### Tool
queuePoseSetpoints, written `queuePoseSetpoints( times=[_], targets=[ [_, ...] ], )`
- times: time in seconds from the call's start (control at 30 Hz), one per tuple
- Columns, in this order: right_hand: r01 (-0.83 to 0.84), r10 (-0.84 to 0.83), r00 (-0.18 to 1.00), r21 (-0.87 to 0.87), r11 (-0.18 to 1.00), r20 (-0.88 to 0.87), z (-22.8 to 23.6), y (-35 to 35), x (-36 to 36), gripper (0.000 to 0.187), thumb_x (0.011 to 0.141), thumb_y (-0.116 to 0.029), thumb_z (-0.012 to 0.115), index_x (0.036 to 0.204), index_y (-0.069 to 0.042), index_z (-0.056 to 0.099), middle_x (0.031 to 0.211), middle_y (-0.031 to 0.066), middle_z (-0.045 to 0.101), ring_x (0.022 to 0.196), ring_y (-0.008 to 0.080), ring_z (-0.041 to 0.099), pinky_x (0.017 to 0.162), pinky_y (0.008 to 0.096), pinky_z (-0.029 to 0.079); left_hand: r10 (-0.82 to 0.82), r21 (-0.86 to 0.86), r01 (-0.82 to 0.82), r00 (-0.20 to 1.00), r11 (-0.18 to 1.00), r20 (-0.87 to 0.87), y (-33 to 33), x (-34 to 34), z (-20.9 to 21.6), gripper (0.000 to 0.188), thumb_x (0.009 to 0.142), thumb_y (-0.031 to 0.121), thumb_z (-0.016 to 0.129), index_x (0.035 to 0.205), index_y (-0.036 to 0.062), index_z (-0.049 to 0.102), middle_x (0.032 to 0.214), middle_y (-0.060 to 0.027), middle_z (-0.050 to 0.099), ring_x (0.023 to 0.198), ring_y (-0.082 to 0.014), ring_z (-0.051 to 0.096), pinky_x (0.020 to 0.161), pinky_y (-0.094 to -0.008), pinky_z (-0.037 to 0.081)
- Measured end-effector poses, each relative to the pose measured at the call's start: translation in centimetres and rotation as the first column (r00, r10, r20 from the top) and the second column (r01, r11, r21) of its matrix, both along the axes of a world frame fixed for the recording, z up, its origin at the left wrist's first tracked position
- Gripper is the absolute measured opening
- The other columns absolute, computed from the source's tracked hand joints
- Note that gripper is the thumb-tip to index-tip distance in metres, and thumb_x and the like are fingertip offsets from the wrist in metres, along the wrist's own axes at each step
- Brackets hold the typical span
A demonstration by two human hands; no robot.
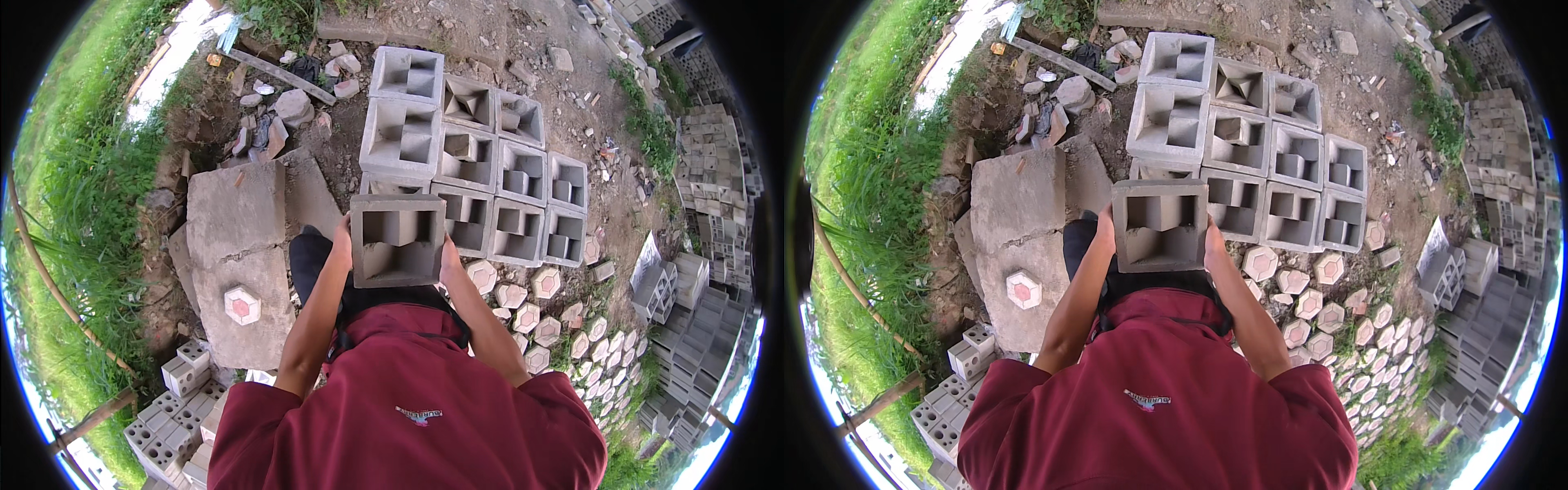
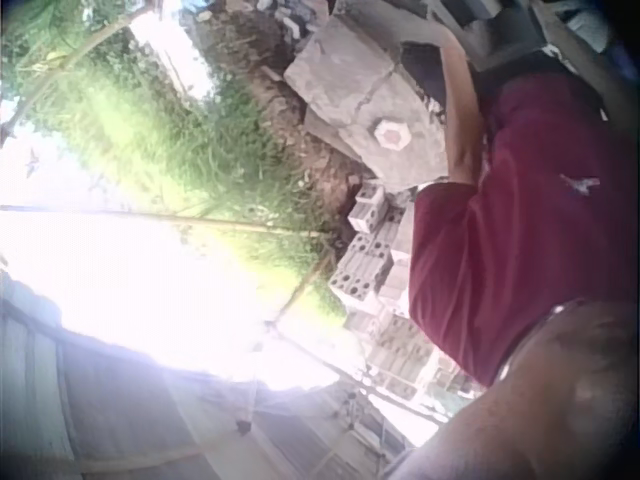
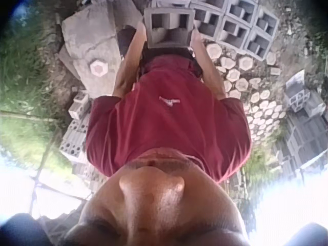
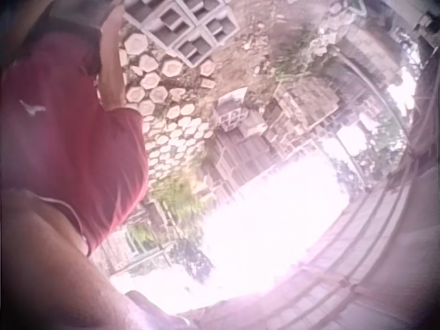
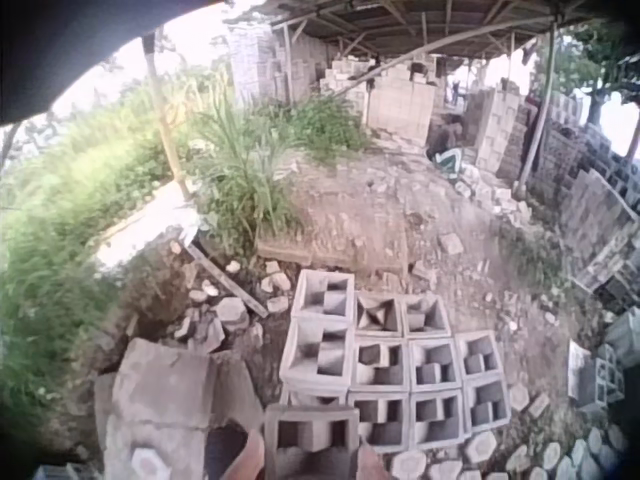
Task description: The person picks up concrete breeze blocks from a ground stack and places them one by one onto an adjacent growing stack.
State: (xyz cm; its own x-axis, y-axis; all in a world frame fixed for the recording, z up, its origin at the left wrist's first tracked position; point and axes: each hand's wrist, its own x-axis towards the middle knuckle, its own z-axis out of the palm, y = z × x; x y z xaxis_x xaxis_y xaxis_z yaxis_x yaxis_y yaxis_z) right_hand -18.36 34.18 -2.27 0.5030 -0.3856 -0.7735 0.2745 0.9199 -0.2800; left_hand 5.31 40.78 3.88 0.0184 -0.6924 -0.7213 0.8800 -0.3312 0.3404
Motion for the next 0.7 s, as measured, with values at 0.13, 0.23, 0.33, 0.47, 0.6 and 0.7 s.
queuePoseSetpoints(
  times=[0.13,0.23,0.33,0.47,0.6,0.7],
  targets=[
    [0.063,-0.069,0.995,-0.087,0.994,-0.071,2.2,-1.2,1.5,0.064,0.093,-0.057,0.032,0.13,-0.008,0.048,0.124,0.0111,0.055,0.109,0.0242,0.056,0.094,0.0399,0.044,0.019,0.008,-0.019,0.998,1.0,0.057,-1.4,1.1,-1.8,0.045,0.094,0.036,0.031,0.115,0.0063,0.058,0.105,-0.0104,0.063,0.093,-0.0267,0.062,0.083,-0.0422,0.05],
    [0.005,-0.034,0.977,-0.139,0.99,-0.211,2.7,-2.0,2.5,0.07,0.091,-0.061,0.033,0.133,-0.007,0.044,0.127,0.0125,0.052,0.111,0.0249,0.054,0.095,0.0405,0.043,0.004,0.055,-0.011,0.991,0.998,0.132,-2.2,2.3,-4.0,0.04,0.093,0.032,0.034,0.108,0.0061,0.061,0.096,-0.0089,0.064,0.086,-0.024,0.062,0.077,-0.0393,0.051],
    [0.033,-0.072,0.966,-0.155,0.987,-0.249,-0.5,-2.8,2.0,0.073,0.089,-0.063,0.037,0.133,-0.006,0.044,0.124,0.0142,0.053,0.111,0.0256,0.055,0.095,0.0405,0.043,-0.044,0.128,0.02,0.981,0.992,0.191,-4.7,2.4,-5.1,0.037,0.092,0.028,0.035,0.105,0.0062,0.062,0.092,-0.0088,0.064,0.082,-0.0229,0.062,0.074,-0.0367,0.051],
    [0.009,-0.051,0.924,-0.111,0.994,-0.38,-1.0,-3.7,2.5,0.078,0.088,-0.065,0.037,0.133,-0.002,0.043,0.123,0.0169,0.053,0.11,0.0267,0.055,0.094,0.0421,0.044,-0.162,0.21,0.078,0.893,0.975,0.421,-6.3,4.2,-11.7,0.039,0.09,0.03,0.04,0.099,0.0023,0.066,0.094,-0.0095,0.066,0.086,-0.0209,0.062,0.075,-0.0348,0.048],
    [-0.019,-0.032,0.904,-0.115,0.993,-0.427,-2.4,-4.2,4.2,0.081,0.087,-0.067,0.036,0.137,-0.003,0.038,0.131,0.0166,0.047,0.117,0.0266,0.049,0.098,0.0421,0.039,-0.294,0.369,0.079,0.762,0.926,0.576,-5.7,7.0,-19.6,0.038,0.089,0.03,0.039,0.104,0.0055,0.064,0.101,-0.0138,0.063,0.092,-0.026,0.06,0.077,-0.0374,0.047],
    [-0.067,-0.018,0.875,-0.158,0.985,-0.484,-0.3,-4.5,5.9,0.08,0.087,-0.067,0.035,0.139,-0.006,0.035,0.138,0.015,0.04,0.124,0.0266,0.042,0.103,0.0416,0.033,-0.387,0.406,0.112,0.6,0.907,0.7,-4.9,8.5,-23.2,0.038,0.089,0.029,0.038,0.107,0.0091,0.065,0.107,-0.0211,0.062,0.104,-0.0338,0.057,0.085,-0.0404,0.044]
  ],
)
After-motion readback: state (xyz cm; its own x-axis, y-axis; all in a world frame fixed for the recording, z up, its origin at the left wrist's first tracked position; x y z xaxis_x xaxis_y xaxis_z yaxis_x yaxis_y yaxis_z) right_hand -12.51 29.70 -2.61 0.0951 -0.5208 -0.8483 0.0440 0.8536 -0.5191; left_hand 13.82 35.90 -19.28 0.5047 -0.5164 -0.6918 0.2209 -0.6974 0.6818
